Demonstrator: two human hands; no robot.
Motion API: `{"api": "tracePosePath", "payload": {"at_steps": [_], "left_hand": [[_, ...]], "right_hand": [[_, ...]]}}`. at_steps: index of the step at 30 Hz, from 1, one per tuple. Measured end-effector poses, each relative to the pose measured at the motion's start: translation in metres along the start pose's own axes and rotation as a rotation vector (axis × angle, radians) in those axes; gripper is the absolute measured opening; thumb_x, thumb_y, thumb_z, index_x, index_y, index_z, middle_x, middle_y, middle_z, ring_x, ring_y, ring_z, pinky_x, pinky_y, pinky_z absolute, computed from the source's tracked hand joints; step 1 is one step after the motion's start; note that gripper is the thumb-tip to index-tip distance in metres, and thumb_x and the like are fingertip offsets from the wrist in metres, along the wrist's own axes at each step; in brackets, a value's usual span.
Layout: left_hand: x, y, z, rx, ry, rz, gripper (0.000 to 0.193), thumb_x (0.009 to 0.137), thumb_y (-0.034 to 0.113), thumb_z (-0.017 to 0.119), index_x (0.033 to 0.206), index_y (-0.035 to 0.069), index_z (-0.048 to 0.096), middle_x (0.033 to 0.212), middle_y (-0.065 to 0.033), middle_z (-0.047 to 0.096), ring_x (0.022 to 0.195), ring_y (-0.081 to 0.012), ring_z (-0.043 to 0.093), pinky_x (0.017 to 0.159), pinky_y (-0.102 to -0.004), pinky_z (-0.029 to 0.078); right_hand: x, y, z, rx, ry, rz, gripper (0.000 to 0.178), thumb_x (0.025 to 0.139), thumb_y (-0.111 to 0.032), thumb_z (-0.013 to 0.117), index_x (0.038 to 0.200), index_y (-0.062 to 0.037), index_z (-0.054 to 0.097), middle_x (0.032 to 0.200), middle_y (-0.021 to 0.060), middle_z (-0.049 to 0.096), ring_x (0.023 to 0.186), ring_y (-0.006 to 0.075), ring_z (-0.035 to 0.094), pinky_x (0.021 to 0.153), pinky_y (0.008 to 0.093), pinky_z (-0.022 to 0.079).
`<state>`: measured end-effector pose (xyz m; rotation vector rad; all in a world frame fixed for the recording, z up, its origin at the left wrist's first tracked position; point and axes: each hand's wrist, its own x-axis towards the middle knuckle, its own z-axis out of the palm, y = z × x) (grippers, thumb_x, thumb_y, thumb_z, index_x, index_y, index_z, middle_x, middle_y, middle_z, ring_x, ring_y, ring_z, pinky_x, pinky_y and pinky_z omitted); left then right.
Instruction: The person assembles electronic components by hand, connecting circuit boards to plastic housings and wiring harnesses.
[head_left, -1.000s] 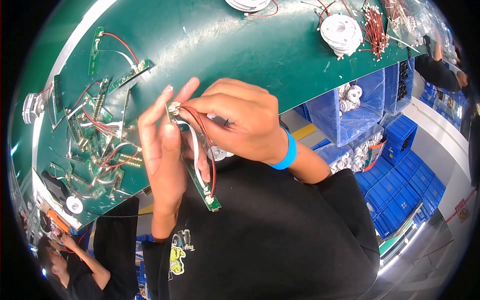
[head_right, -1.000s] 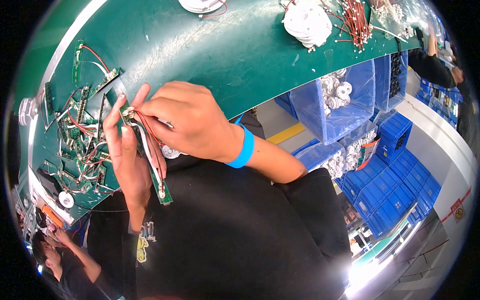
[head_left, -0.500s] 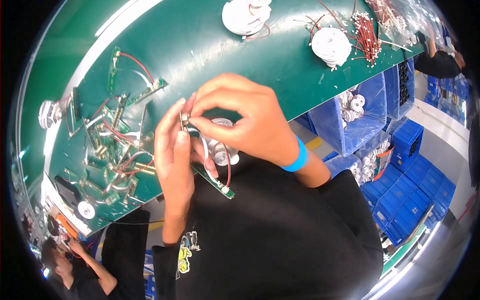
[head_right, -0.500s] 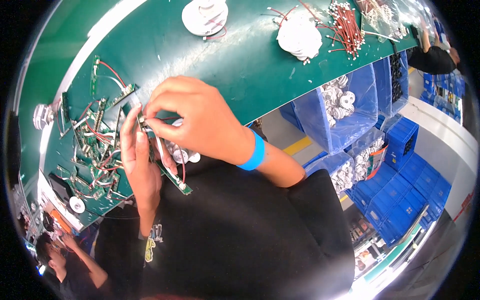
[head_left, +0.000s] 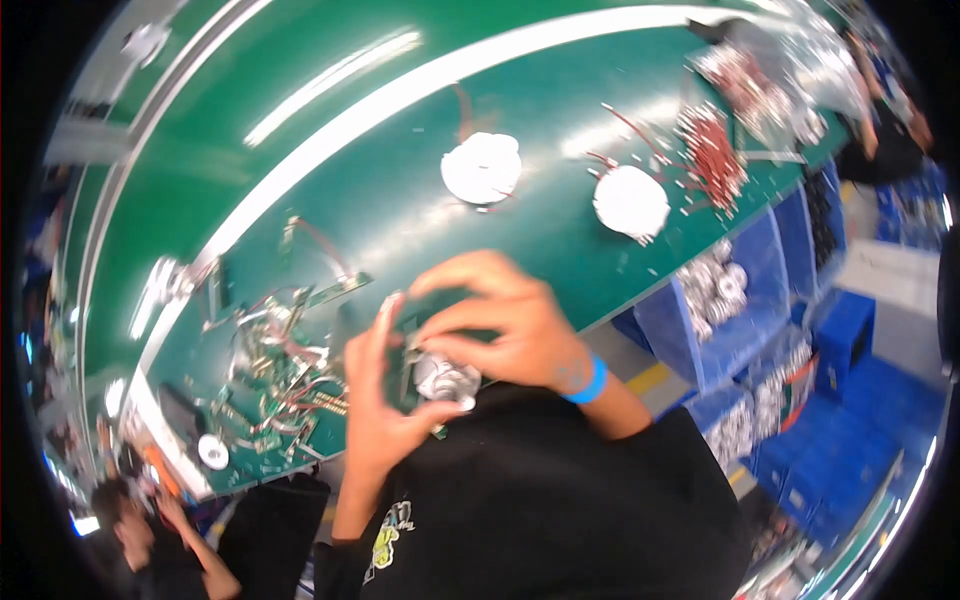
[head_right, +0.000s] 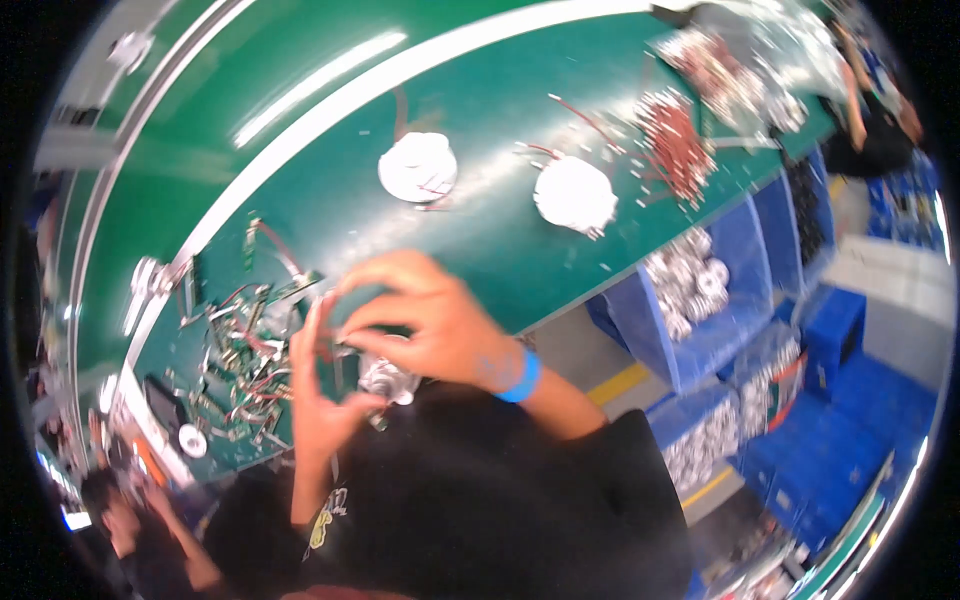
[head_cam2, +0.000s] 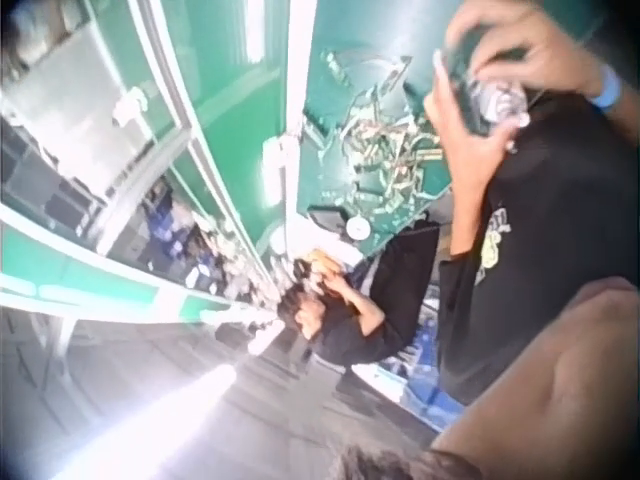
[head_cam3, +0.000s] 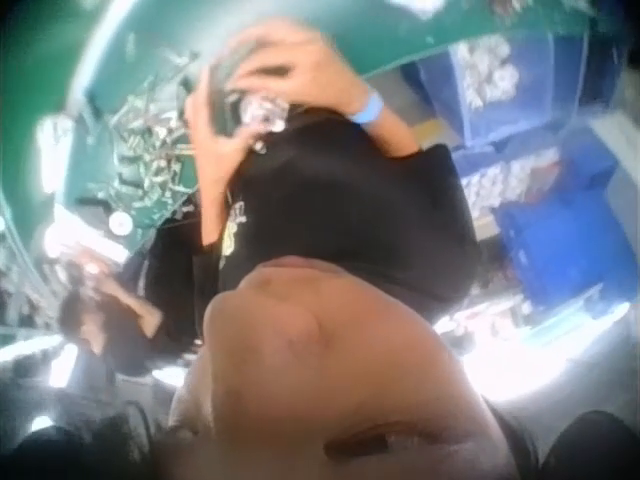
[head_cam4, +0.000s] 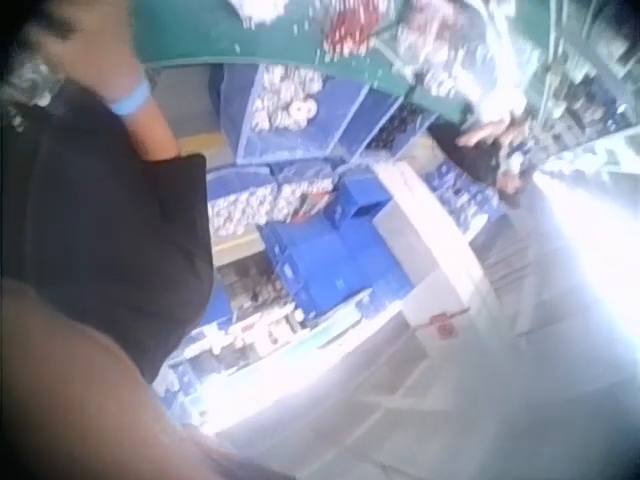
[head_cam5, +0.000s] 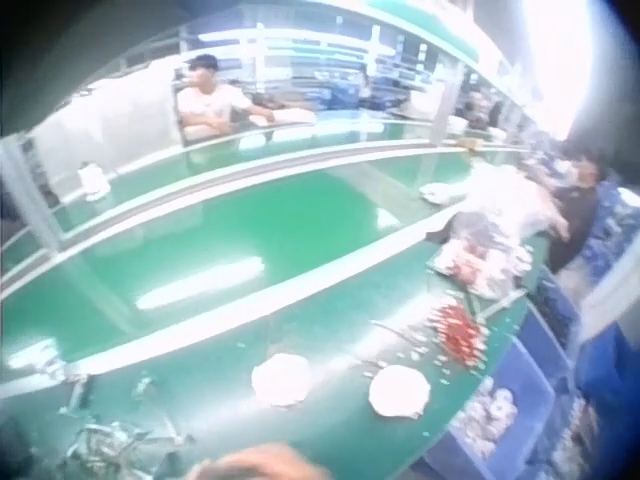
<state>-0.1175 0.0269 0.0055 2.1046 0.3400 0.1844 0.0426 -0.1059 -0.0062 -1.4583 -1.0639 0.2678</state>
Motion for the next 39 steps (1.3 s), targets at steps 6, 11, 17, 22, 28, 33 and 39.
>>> {"api": "tracePosePath", "payload": {"at_steps": [6,11,17,22,28,33,39], "left_hand": [[0.022,0.022,0.020,0.200,-0.360,-0.055,0.093,0.070,0.021,0.078,0.146,0.012,0.027,0.127,-0.0183,0.050,0.112,-0.0354,0.053,0.094,-0.0421,0.043],[0.104,-0.016,-0.016,-0.001,0.022,-0.032,0.092,0.072,0.020,0.076,0.148,0.013,0.024,0.123,-0.0202,0.054,0.105,-0.0305,0.060,0.091,-0.0394,0.047],[0.233,-0.062,-0.127,0.014,0.150,-0.278,0.092,0.081,0.014,0.066,0.148,0.005,0.003,0.083,-0.0189,0.062,0.057,-0.0228,0.061,0.045,-0.0359,0.053],[0.196,-0.085,-0.137,1.160,0.425,0.132,0.049,0.083,0.033,0.069,0.124,0.008,0.057,0.133,-0.0267,0.047,0.120,-0.0417,0.048,0.099,-0.0424,0.040],[0.061,-0.019,-0.063,0.836,-0.168,0.009,0.070,0.074,0.019,0.074,0.137,0.011,0.044,0.110,-0.0136,0.056,0.103,-0.0324,0.054,0.099,-0.0412,0.041],[0.057,-0.049,-0.062,0.839,-0.231,0.066,0.052,0.082,0.006,0.063,0.132,0.011,0.048,0.107,-0.0128,0.055,0.099,-0.0320,0.056,0.089,-0.0413,0.045],[0.054,-0.021,-0.067,0.105,-0.023,-0.045,0.034,0.091,0.001,0.052,0.124,0.004,0.052,0.111,-0.0100,0.056,0.088,-0.0212,0.059,0.079,-0.0313,0.047]], "right_hand": [[0.060,0.049,-0.036,-0.762,0.200,0.041,0.035,0.080,-0.021,0.069,0.112,-0.0048,0.065,0.123,0.0225,0.055,0.114,0.0383,0.050,0.095,0.0455,0.040],[0.065,0.065,-0.044,-0.596,-0.027,0.295,0.027,0.081,-0.020,0.067,0.101,-0.0029,0.067,0.104,0.0176,0.065,0.101,0.0335,0.059,0.088,0.0411,0.046],[0.040,0.035,-0.022,-0.223,0.118,0.437,0.020,0.078,-0.009,0.069,0.095,-0.0010,0.062,0.087,0.0122,0.068,0.083,0.0279,0.065,0.075,0.0352,0.049],[0.052,0.022,-0.017,0.178,0.211,0.543,0.017,0.087,-0.011,0.066,0.100,-0.0015,0.059,0.081,0.0082,0.070,0.075,0.0063,0.061,0.061,0.0233,0.047],[0.065,0.021,-0.018,0.280,0.224,0.431,0.022,0.086,-0.011,0.067,0.105,-0.0004,0.065,0.083,0.0056,0.070,0.075,0.0068,0.061,0.063,0.0210,0.047],[0.067,0.020,-0.006,0.435,0.297,0.321,0.015,0.086,-0.008,0.068,0.098,0.0015,0.070,0.088,0.0059,0.070,0.075,0.0068,0.061,0.064,0.0193,0.047],[0.058,0.011,-0.009,0.368,0.290,0.409,0.015,0.087,-0.007,0.066,0.098,0.0021,0.070,0.087,0.0058,0.070,0.076,0.0062,0.061,0.064,0.0194,0.047]]}}
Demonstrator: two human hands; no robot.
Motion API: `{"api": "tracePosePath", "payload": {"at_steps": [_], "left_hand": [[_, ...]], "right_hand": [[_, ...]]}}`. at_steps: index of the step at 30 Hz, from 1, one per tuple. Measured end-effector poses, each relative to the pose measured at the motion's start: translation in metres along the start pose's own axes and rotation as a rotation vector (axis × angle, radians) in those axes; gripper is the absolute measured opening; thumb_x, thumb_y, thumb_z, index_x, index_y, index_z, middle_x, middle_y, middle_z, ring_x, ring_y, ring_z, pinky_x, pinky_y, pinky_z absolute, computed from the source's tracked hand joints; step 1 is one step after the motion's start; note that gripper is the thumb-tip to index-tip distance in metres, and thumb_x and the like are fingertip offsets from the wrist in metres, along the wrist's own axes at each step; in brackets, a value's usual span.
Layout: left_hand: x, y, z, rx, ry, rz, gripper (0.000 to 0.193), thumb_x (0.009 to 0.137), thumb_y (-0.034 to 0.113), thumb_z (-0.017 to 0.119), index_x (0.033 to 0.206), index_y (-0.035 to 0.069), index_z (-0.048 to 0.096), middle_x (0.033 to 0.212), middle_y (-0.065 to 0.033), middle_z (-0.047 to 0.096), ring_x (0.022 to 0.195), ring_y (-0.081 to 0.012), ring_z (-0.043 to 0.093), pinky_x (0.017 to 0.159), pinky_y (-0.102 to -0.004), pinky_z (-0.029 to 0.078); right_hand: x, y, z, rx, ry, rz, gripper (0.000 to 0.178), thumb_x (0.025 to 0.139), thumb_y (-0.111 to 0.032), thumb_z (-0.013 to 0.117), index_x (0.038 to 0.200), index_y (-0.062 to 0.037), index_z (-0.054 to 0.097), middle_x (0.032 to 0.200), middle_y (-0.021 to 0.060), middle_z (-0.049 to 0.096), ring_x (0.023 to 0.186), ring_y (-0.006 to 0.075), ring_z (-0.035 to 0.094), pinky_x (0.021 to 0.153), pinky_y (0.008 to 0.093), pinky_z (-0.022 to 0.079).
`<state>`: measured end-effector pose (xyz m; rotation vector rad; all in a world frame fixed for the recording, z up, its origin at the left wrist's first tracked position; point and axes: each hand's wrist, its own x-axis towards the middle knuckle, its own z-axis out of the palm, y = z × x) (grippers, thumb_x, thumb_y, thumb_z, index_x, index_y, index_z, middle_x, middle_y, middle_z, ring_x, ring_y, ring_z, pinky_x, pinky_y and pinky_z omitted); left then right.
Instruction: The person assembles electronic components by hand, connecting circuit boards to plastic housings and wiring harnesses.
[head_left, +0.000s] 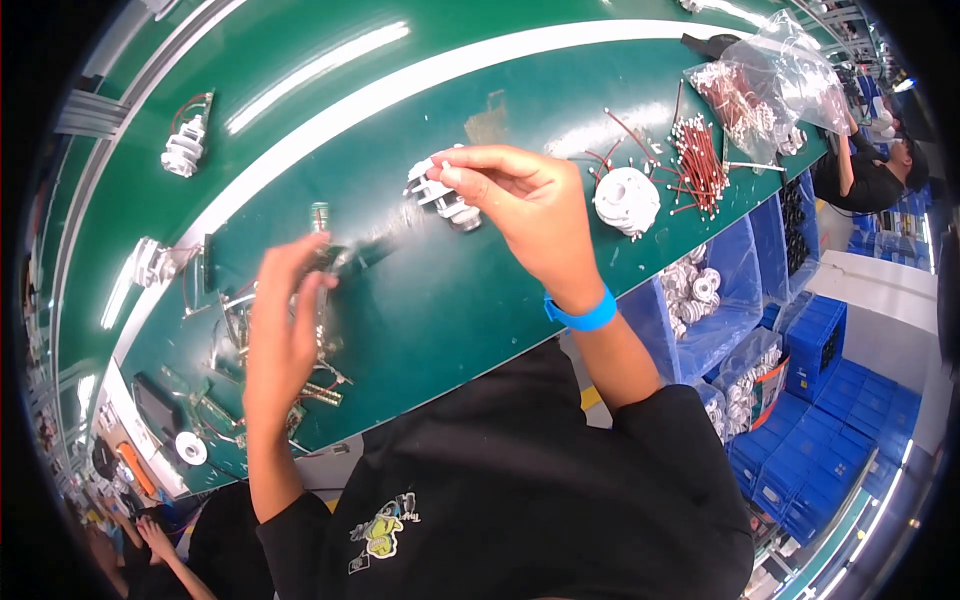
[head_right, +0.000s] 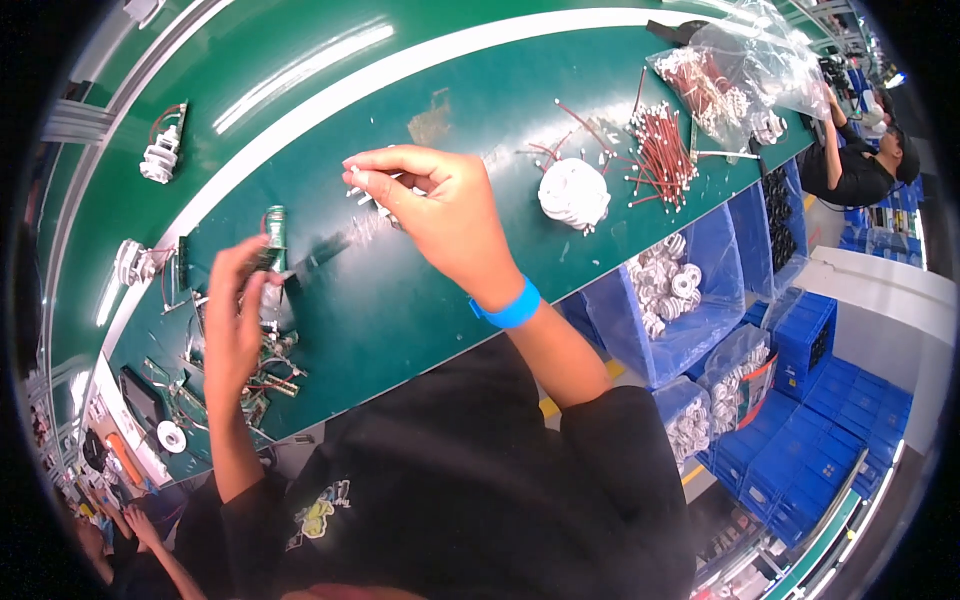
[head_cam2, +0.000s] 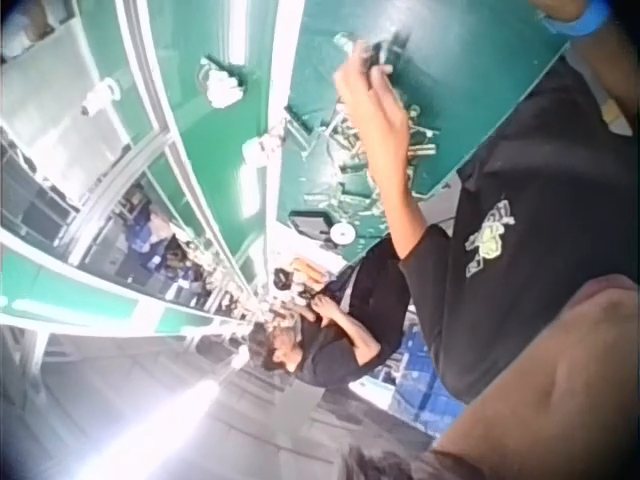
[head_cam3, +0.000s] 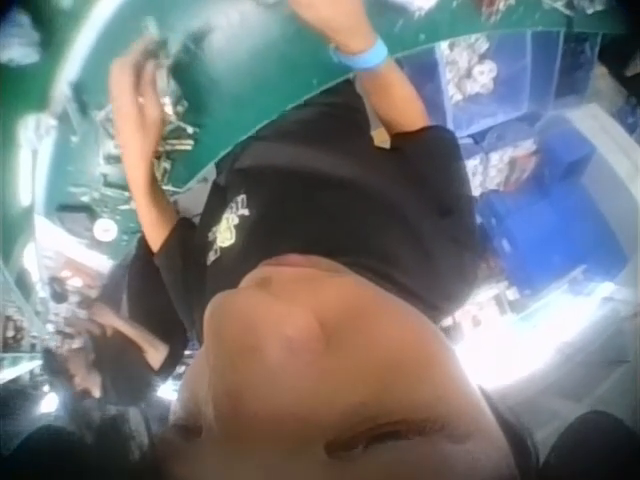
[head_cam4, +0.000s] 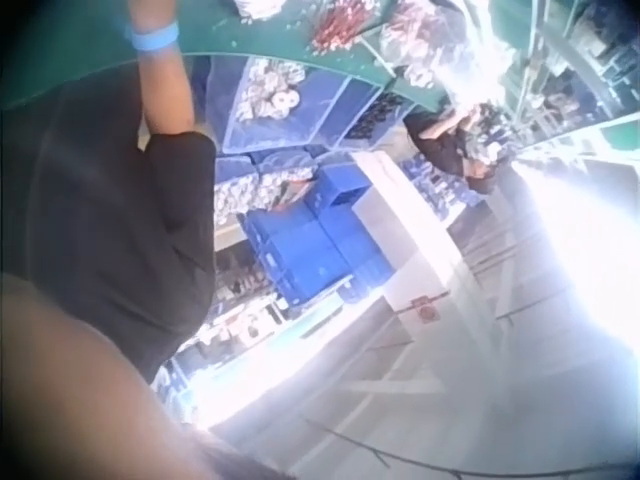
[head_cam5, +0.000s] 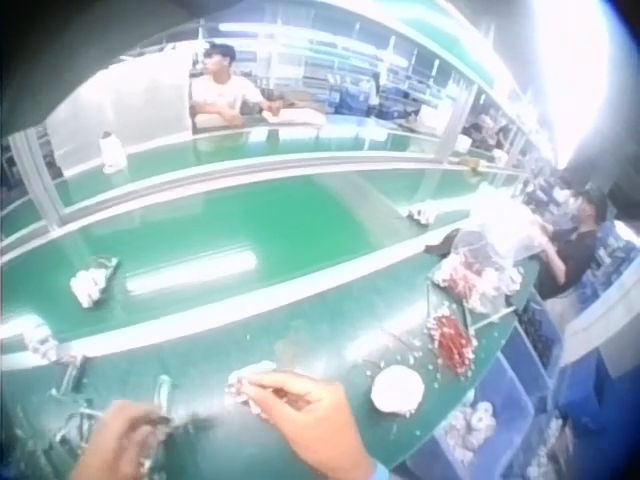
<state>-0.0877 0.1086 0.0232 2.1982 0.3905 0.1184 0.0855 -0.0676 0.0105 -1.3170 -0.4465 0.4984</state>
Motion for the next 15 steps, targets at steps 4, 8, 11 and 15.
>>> {"api": "tracePosePath", "payload": {"at_steps": [4,8,11,15], "left_hand": [[-0.017,0.025,0.003,-0.639,0.270,-0.079,0.036,0.088,-0.003,0.053,0.124,-0.002,0.050,0.122,-0.0084,0.051,0.078,-0.0097,0.054,0.066,-0.0213,0.045],[-0.024,0.015,0.034,-0.603,0.255,-0.230,0.038,0.092,0.003,0.053,0.129,-0.003,0.052,0.121,-0.0112,0.056,0.074,-0.0089,0.057,0.059,-0.0204,0.045],[-0.029,0.010,0.054,-0.545,0.231,-0.337,0.035,0.095,0.008,0.052,0.127,-0.003,0.053,0.114,-0.0099,0.060,0.082,-0.0110,0.060,0.068,-0.0215,0.047],[-0.033,0.007,0.069,-0.808,0.271,-0.448,0.035,0.097,0.011,0.049,0.128,-0.004,0.052,0.108,-0.0110,0.062,0.092,-0.0153,0.063,0.083,-0.0267,0.050]], "right_hand": [[-0.020,-0.001,-0.002,-0.166,-0.080,0.015,0.014,0.086,-0.008,0.066,0.095,0.0019,0.071,0.088,0.0070,0.071,0.075,0.0060,0.061,0.063,0.0210,0.048],[-0.038,-0.002,0.008,-0.444,-0.172,-0.064,0.014,0.081,-0.001,0.070,0.094,0.0014,0.071,0.088,0.0088,0.071,0.077,0.0111,0.064,0.067,0.0257,0.051],[-0.044,0.018,0.017,-0.456,-0.154,-0.240,0.011,0.076,-0.002,0.072,0.087,-0.0017,0.072,0.082,0.0087,0.070,0.068,0.0158,0.062,0.062,0.0284,0.050],[-0.050,0.036,0.023,-0.622,-0.221,-0.554,0.021,0.070,0.001,0.072,0.091,-0.0021,0.068,0.082,0.0086,0.065,0.072,0.0242,0.061,0.064,0.0327,0.050]]}}
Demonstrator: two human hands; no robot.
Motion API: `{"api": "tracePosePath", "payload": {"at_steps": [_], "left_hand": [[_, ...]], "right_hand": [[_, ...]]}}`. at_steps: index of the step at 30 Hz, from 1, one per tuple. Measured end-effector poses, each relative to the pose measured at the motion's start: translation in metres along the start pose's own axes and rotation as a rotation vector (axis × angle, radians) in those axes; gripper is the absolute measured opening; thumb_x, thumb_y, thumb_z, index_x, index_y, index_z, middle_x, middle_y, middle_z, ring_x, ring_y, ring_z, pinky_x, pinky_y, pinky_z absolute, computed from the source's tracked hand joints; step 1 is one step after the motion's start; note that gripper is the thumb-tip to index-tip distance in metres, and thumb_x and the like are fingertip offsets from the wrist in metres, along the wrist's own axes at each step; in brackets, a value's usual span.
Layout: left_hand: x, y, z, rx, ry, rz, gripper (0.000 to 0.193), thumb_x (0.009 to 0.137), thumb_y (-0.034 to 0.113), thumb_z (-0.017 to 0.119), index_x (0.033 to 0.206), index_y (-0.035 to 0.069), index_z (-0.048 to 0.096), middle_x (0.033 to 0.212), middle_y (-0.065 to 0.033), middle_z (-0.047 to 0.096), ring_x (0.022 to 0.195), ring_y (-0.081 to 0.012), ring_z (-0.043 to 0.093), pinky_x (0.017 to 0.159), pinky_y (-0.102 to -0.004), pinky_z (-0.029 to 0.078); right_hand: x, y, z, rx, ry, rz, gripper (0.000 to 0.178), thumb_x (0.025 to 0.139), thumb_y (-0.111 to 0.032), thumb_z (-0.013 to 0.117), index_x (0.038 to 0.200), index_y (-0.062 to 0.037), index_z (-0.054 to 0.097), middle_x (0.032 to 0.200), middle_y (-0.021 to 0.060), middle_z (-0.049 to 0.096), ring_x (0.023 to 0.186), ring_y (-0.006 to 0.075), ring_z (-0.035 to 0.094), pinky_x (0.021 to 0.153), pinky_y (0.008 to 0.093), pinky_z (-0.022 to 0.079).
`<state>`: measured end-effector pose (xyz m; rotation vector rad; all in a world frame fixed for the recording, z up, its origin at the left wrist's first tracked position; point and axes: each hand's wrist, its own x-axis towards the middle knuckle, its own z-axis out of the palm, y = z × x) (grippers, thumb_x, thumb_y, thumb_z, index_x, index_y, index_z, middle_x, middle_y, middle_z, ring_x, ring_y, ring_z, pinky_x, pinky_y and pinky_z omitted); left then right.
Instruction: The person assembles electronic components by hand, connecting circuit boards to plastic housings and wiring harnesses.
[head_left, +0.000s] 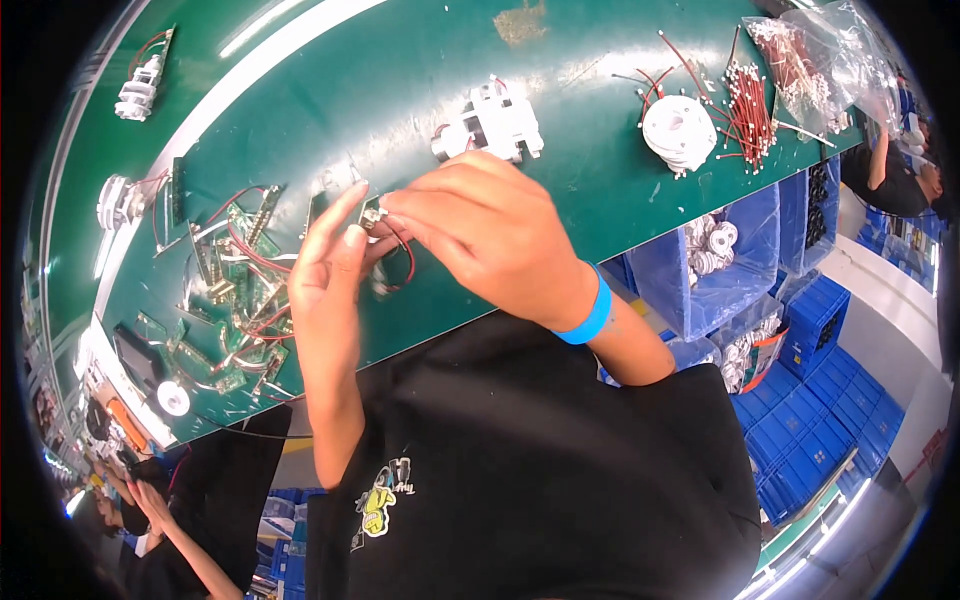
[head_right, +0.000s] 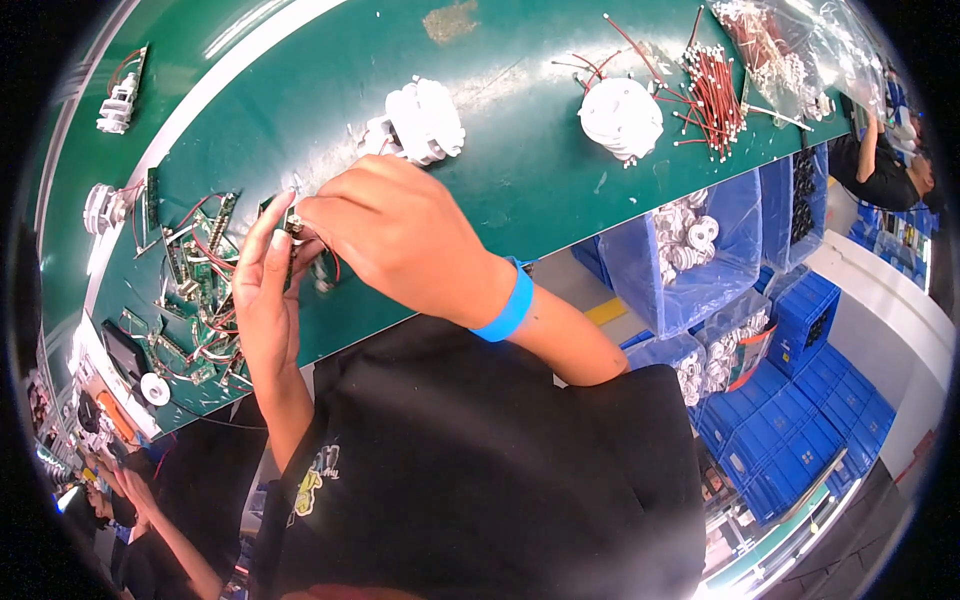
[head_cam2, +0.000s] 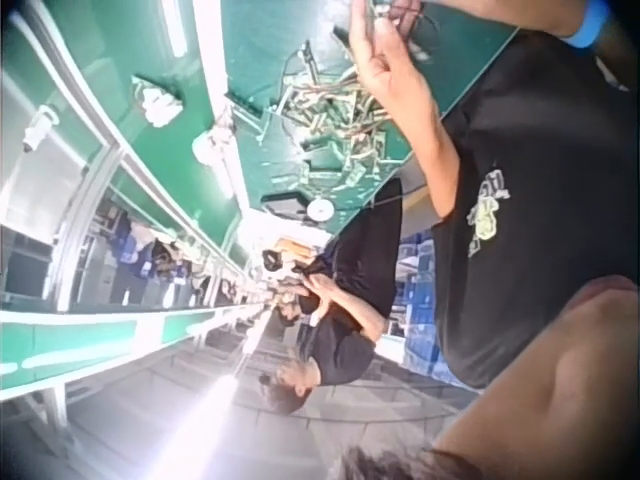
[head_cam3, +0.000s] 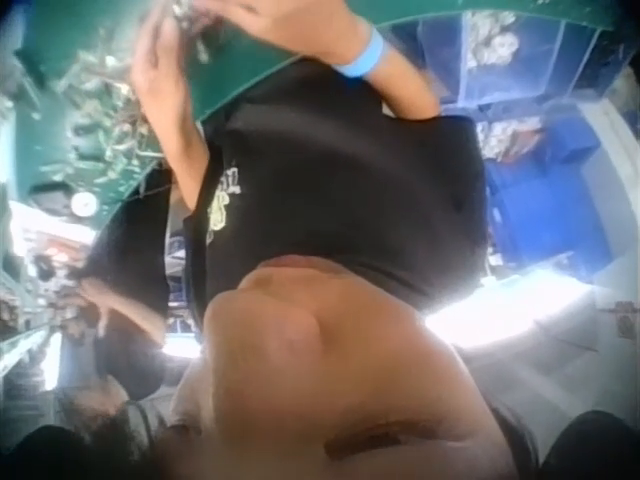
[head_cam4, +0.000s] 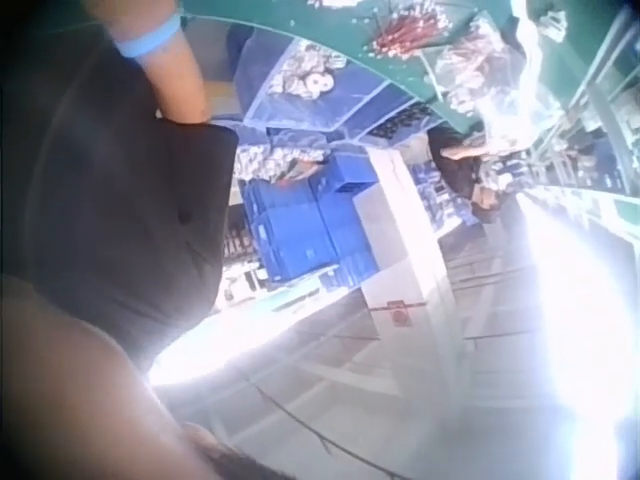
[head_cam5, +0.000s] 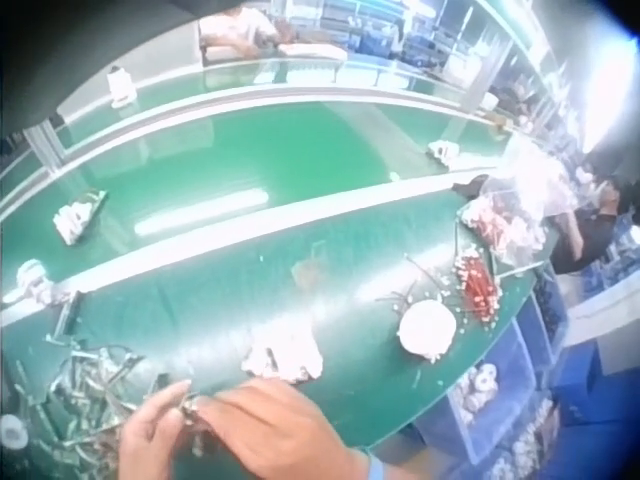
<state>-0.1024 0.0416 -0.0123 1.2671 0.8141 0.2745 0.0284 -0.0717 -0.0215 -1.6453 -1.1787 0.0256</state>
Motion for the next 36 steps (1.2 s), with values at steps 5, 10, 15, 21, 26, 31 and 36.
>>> {"api": "tracePosePath", "payload": {"at_steps": [5,10,15,21,26,31,36], "left_hand": [[-0.003,0.001,0.009,-0.134,0.032,-0.070,0.035,0.097,0.011,0.049,0.128,-0.005,0.051,0.110,-0.0131,0.060,0.095,-0.0173,0.063,0.087,-0.0306,0.052],[-0.003,-0.003,0.005,-0.042,-0.035,-0.018,0.035,0.097,0.013,0.051,0.128,-0.004,0.051,0.119,-0.0137,0.059,0.102,-0.0170,0.060,0.087,-0.0308,0.053],[-0.003,-0.005,0.002,-0.015,-0.020,0.032,0.036,0.097,0.014,0.053,0.128,-0.004,0.052,0.126,-0.0125,0.057,0.107,-0.0170,0.058,0.089,-0.0304,0.052],[-0.008,-0.001,0.008,0.191,-0.021,0.128,0.033,0.095,0.009,0.055,0.126,-0.002,0.056,0.125,-0.0131,0.060,0.112,-0.0151,0.056,0.097,-0.0279,0.043],[-0.016,0.003,0.015,0.069,-0.003,0.107,0.034,0.098,0.011,0.052,0.129,-0.002,0.054,0.119,-0.0126,0.063,0.103,-0.0122,0.058,0.090,-0.0250,0.046],[-0.013,-0.002,0.020,0.067,0.007,0.126,0.035,0.099,0.011,0.050,0.131,-0.003,0.052,0.117,-0.0119,0.063,0.100,-0.0125,0.059,0.088,-0.0257,0.048],[-0.005,0.001,0.008,-0.215,-0.034,-0.004,0.041,0.099,0.020,0.047,0.134,-0.001,0.045,0.102,-0.0159,0.062,0.081,-0.0221,0.067,0.080,-0.0342,0.054]], "right_hand": [[-0.009,0.000,0.007,-0.098,-0.032,-0.048,0.028,0.066,0.001,0.071,0.093,-0.0001,0.065,0.084,0.0084,0.063,0.073,0.0246,0.060,0.064,0.0337,0.049],[-0.008,-0.001,0.007,-0.177,-0.065,-0.040,0.025,0.065,-0.001,0.072,0.089,-0.0017,0.065,0.081,0.0073,0.064,0.072,0.0233,0.061,0.063,0.0331,0.049],[-0.005,-0.003,0.010,-0.200,-0.059,-0.023,0.023,0.065,-0.003,0.073,0.087,-0.0026,0.065,0.081,0.0065,0.064,0.071,0.0227,0.061,0.062,0.0332,0.049],[-0.003,-0.003,0.009,-0.254,-0.071,-0.095,0.018,0.067,-0.006,0.070,0.082,-0.0014,0.062,0.077,0.0077,0.060,0.070,0.0231,0.058,0.063,0.0343,0.046],[-0.003,-0.001,0.019,-0.183,0.005,-0.112,0.022,0.065,0.003,0.072,0.085,0.0020,0.063,0.078,0.0088,0.061,0.069,0.0241,0.058,0.060,0.0355,0.045],[-0.007,0.000,0.022,-0.168,0.051,-0.039,0.020,0.066,0.002,0.071,0.085,-0.0002,0.065,0.079,0.0087,0.062,0.070,0.0253,0.059,0.061,0.0355,0.045],[0.016,0.001,-0.006,-0.123,0.017,0.059,0.026,0.073,-0.004,0.070,0.098,-0.0039,0.066,0.092,0.0104,0.064,0.085,0.0276,0.059,0.074,0.0380,0.046]]}}
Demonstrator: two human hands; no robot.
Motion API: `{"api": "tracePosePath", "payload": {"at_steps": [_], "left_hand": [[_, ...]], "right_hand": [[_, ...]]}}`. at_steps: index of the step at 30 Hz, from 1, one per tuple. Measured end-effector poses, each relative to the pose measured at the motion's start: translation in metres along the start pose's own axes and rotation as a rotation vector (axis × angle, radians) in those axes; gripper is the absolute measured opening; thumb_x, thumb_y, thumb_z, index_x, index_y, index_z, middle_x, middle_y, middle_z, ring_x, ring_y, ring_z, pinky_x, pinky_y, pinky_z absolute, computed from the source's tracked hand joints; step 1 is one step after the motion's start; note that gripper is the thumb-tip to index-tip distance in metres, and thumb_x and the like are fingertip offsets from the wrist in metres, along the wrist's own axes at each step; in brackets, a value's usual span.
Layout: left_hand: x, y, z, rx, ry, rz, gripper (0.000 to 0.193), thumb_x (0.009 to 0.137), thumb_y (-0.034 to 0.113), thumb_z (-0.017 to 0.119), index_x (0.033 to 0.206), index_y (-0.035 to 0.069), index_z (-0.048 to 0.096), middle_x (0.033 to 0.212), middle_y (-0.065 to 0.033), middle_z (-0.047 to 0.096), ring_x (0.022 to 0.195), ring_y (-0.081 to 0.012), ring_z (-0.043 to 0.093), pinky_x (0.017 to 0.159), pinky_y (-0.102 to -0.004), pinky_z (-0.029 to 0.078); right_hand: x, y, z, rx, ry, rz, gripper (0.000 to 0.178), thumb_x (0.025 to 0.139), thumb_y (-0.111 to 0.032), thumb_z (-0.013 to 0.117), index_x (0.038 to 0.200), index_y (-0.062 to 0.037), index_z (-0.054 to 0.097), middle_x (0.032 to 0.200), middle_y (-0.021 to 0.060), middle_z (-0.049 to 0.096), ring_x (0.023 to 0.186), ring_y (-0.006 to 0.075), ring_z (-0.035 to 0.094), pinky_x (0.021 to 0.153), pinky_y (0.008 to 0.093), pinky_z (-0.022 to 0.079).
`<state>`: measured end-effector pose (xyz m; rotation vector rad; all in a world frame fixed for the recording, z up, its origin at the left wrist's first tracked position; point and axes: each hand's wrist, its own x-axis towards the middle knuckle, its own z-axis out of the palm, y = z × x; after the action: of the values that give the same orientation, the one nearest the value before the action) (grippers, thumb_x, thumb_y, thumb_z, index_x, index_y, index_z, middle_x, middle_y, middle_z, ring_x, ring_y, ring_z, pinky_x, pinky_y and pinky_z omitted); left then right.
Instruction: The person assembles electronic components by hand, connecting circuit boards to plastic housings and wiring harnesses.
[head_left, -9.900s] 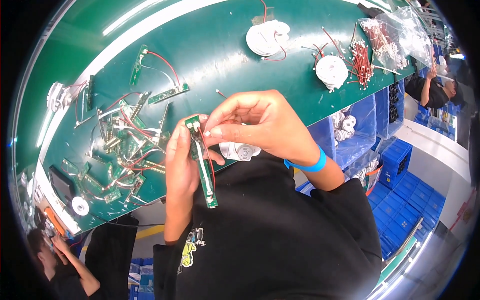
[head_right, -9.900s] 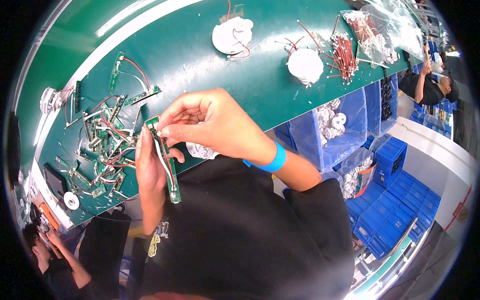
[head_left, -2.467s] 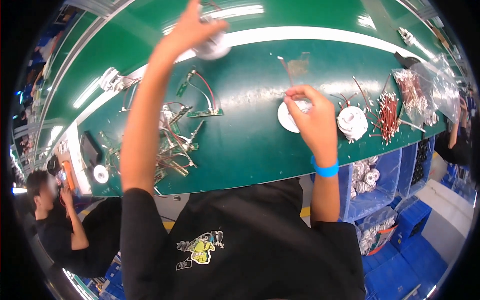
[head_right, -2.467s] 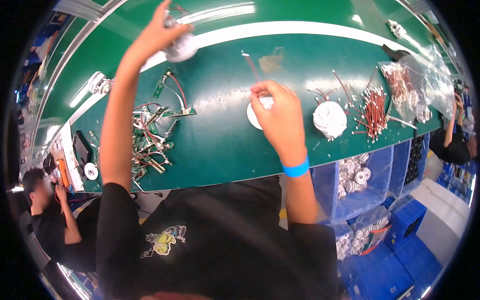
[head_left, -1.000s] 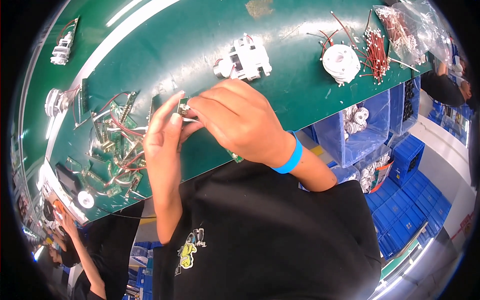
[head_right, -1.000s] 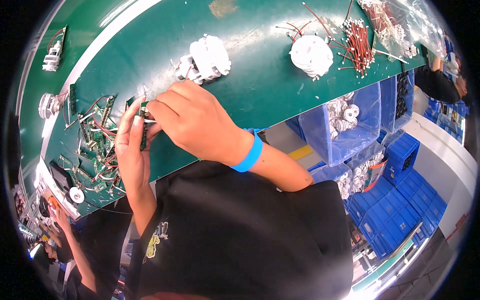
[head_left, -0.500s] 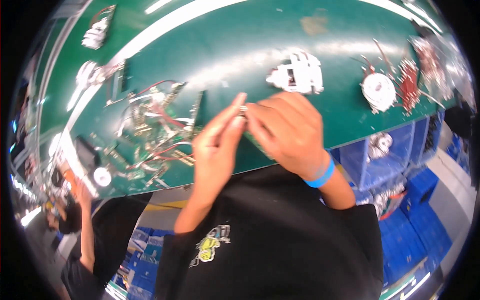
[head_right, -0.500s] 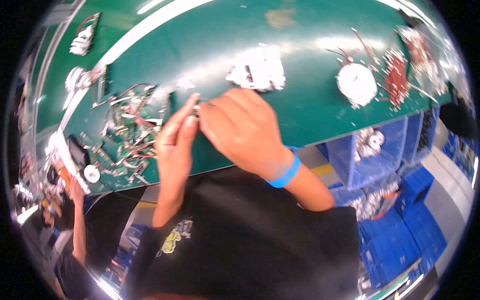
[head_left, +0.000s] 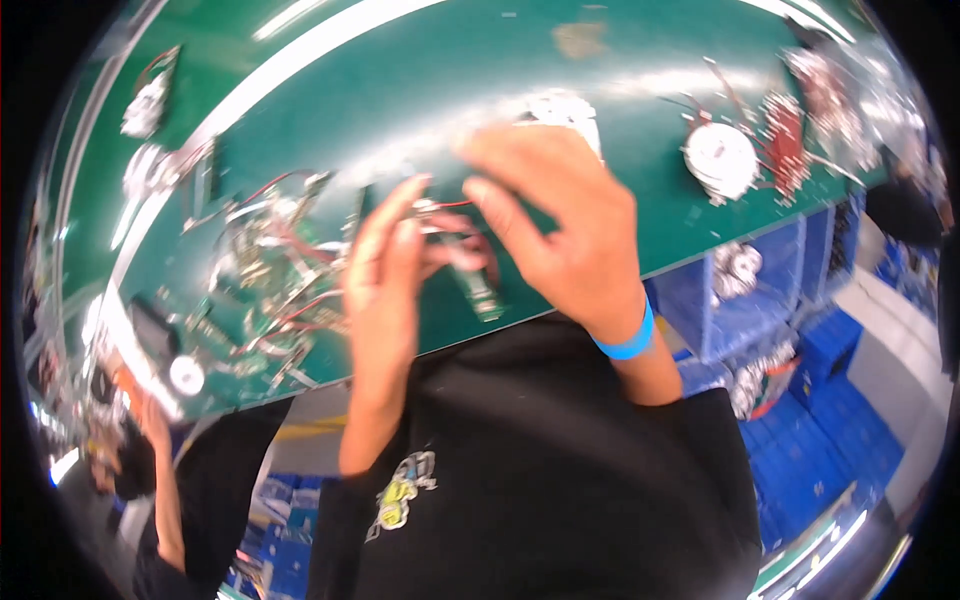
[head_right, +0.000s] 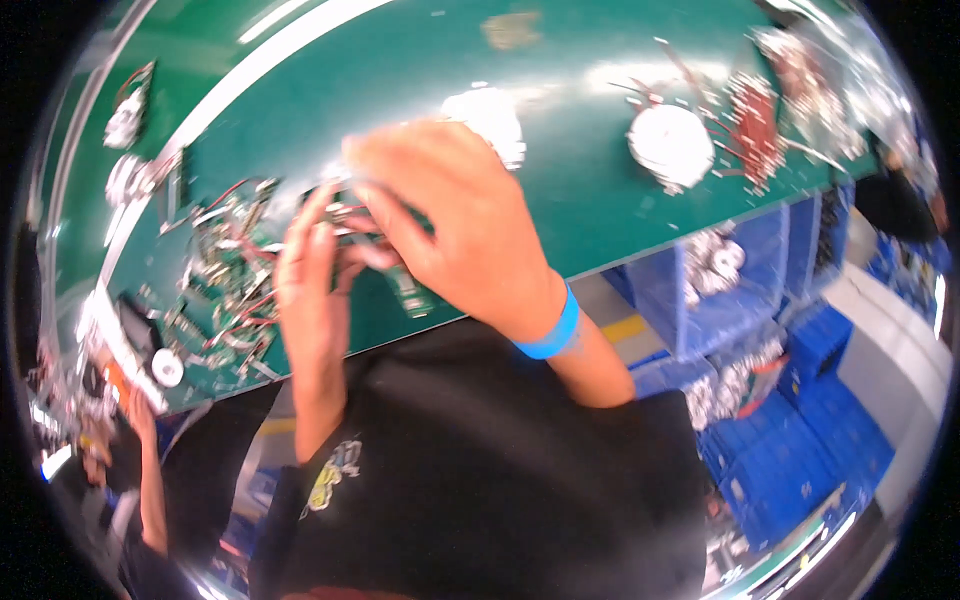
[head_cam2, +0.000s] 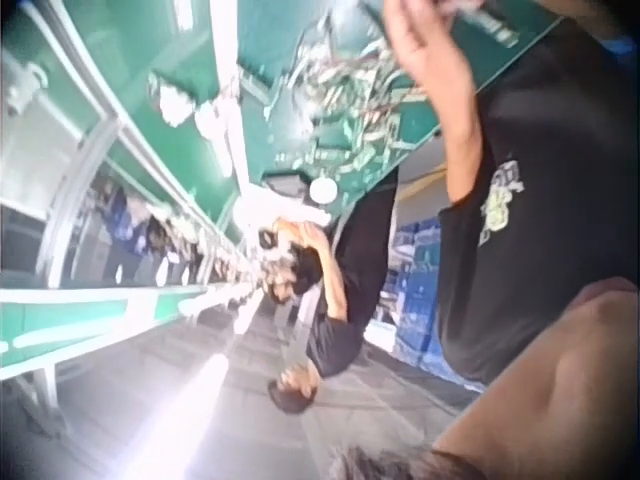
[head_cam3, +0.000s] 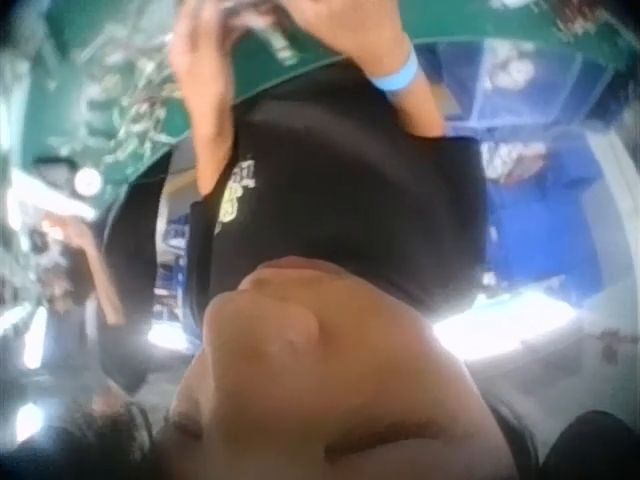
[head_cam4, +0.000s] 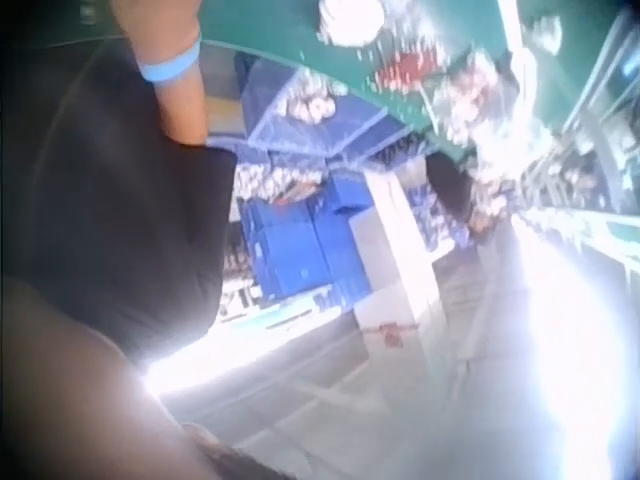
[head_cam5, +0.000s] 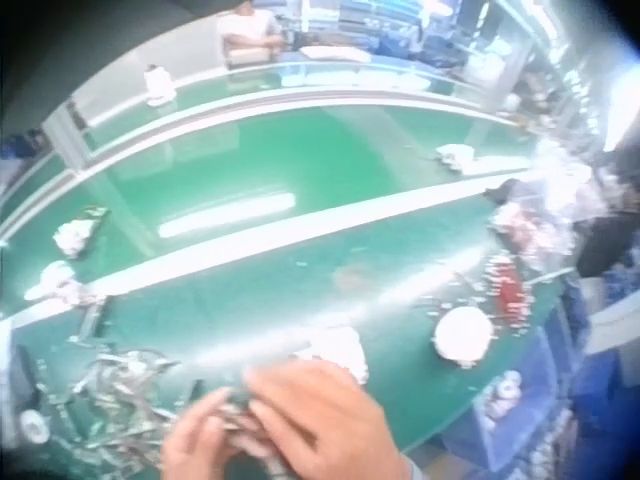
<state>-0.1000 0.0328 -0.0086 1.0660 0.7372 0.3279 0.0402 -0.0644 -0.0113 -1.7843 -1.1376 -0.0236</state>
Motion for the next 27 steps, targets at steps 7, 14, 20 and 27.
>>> {"api": "tracePosePath", "payload": {"at_steps": [7,14,20,27], "left_hand": [[0.001,-0.006,-0.001,-0.043,-0.123,-0.076,0.044,0.100,0.019,0.041,0.139,0.000,0.036,0.103,-0.0152,0.058,0.074,-0.0188,0.063,0.065,-0.0344,0.058],[-0.002,-0.004,-0.002,-0.118,0.019,-0.060,0.044,0.100,0.024,0.043,0.135,-0.002,0.039,0.103,-0.0162,0.056,0.087,-0.0249,0.064,0.056,-0.0316,0.057],[-0.003,0.000,0.001,-0.091,0.072,-0.106,0.045,0.100,0.027,0.041,0.136,-0.001,0.038,0.102,-0.0149,0.055,0.081,-0.0245,0.065,0.049,-0.0291,0.052],[0.000,-0.006,0.003,-0.157,-0.006,-0.201,0.045,0.101,0.027,0.042,0.140,0.005,0.037,0.115,-0.0132,0.059,0.074,-0.0179,0.059,0.055,-0.0244,0.046]], "right_hand": [[0.005,0.058,-0.035,-0.119,-0.213,0.135,0.033,0.086,-0.017,0.063,0.114,0.0001,0.062,0.101,0.0160,0.066,0.087,0.0274,0.061,0.077,0.0344,0.048],[-0.007,0.034,-0.063,0.118,-0.482,0.797,0.039,0.089,-0.024,0.065,0.121,-0.0021,0.059,0.094,0.0088,0.068,0.079,0.0126,0.061,0.069,0.0271,0.049],[-0.064,0.038,-0.074,0.516,-0.305,0.854,0.037,0.091,-0.014,0.061,0.126,-0.0015,0.055,0.108,0.0089,0.064,0.090,0.0123,0.058,0.078,0.0247,0.047],[-0.068,0.044,-0.064,0.653,-0.195,0.879,0.026,0.088,-0.008,0.065,0.112,0.0011,0.062,0.098,0.0077,0.067,0.085,0.0091,0.060,0.072,0.0223,0.049]]}}
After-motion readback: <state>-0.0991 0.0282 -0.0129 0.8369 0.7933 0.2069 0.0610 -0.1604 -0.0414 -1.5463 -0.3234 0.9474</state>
